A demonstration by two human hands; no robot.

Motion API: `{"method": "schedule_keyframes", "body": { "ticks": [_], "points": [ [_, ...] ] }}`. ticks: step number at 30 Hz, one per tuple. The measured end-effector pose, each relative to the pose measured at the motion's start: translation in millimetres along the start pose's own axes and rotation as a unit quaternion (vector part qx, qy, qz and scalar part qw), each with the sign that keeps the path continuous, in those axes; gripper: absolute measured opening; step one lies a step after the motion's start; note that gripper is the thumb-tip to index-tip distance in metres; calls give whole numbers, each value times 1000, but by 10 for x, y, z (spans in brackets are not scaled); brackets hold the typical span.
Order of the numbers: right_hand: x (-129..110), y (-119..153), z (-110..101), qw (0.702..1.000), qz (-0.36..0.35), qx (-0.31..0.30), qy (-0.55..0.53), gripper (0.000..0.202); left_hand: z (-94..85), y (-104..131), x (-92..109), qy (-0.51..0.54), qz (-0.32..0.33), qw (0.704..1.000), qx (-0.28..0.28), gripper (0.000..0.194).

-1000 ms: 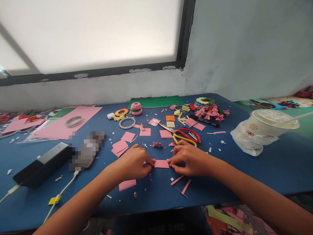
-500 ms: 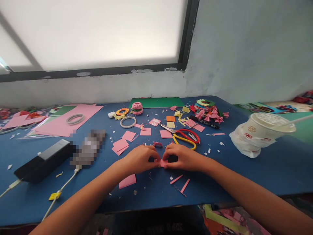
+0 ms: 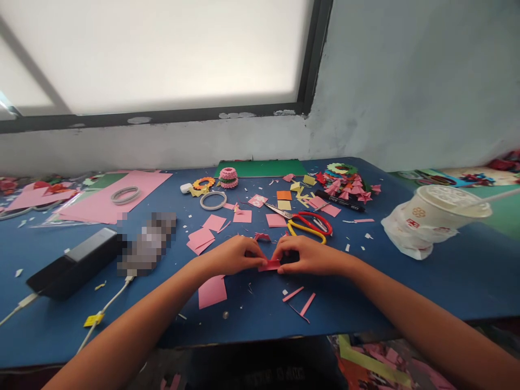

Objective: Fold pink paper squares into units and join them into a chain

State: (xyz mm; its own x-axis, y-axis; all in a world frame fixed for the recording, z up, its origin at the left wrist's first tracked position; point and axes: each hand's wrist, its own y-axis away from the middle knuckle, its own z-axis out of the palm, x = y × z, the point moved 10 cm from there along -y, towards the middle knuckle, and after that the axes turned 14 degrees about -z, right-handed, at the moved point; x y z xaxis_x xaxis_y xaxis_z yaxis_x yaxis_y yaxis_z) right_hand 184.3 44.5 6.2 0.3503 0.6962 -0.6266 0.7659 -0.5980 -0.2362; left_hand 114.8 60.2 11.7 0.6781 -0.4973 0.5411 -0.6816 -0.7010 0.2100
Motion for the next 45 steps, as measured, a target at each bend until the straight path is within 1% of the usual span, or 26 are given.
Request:
{"method": "schedule_keyframes", "body": {
  "ticks": [2, 4, 7, 10, 12, 14, 16, 17, 18, 20, 22, 25, 27, 29, 32, 34, 40, 45],
  "points": [
    [34, -3, 1, 1000, 16, 9, -8, 24, -15, -31, -23, 14, -10, 1000, 22, 19],
    [91, -2, 0, 998, 47, 24, -21, 25, -40, -56, -61, 48, -36, 996, 59, 16],
    [224, 37, -43, 990, 117, 67, -32, 32, -68, -54, -124, 125, -75, 982, 121, 13],
    [313, 79, -90, 982, 152, 103, -45, 30, -58, -23, -152, 179, -96, 966, 163, 15],
    [340, 90, -96, 980, 153, 111, -60, 26, -8, -16, -181, 241, -113, 951, 155, 14],
    [347, 92, -101, 980, 151, 114, -61, 26, 88, -25, -215, 313, -137, 933, 116, 13],
    [327, 87, -112, 981, 145, 117, -50, 29, 167, -31, -235, 348, -160, 920, 81, 17],
    [307, 82, -111, 982, 141, 116, -40, 29, 167, -28, -235, 334, -165, 924, 80, 19],
    [283, 76, -105, 984, 138, 112, -30, 28, 136, -21, -230, 304, -165, 934, 92, 21],
    [234, 67, -77, 986, 135, 102, -12, 27, 27, 6, -204, 208, -156, 956, 139, 24],
    [193, 64, -50, 985, 142, 91, 27, 26, -46, 31, -181, 98, -158, 967, 176, 23],
    [142, 66, -34, 973, 167, 71, 144, 22, -31, 37, -197, -12, -186, 966, 177, 17],
    [107, 66, -21, 962, 176, 66, 198, 17, -19, 39, -181, -45, -186, 965, 180, 15],
    [57, 62, -10, 955, 168, 72, 234, 13, -30, 48, -134, -64, -169, 964, 195, 12],
    [-60, 44, 10, 944, 113, 71, 302, 12, -27, 68, -52, -93, -131, 965, 208, 9],
    [-124, 41, 36, 942, 68, 69, 320, 13, 1, 80, -8, -117, -107, 966, 206, 9],
    [-257, 77, 92, 944, -44, 71, 318, 22, 132, 129, 124, -180, -15, 962, 203, 16],
    [-395, 135, 75, 935, -132, 107, 310, 23, 222, 162, 186, -207, 34, 958, 194, 20]
  ]
}}
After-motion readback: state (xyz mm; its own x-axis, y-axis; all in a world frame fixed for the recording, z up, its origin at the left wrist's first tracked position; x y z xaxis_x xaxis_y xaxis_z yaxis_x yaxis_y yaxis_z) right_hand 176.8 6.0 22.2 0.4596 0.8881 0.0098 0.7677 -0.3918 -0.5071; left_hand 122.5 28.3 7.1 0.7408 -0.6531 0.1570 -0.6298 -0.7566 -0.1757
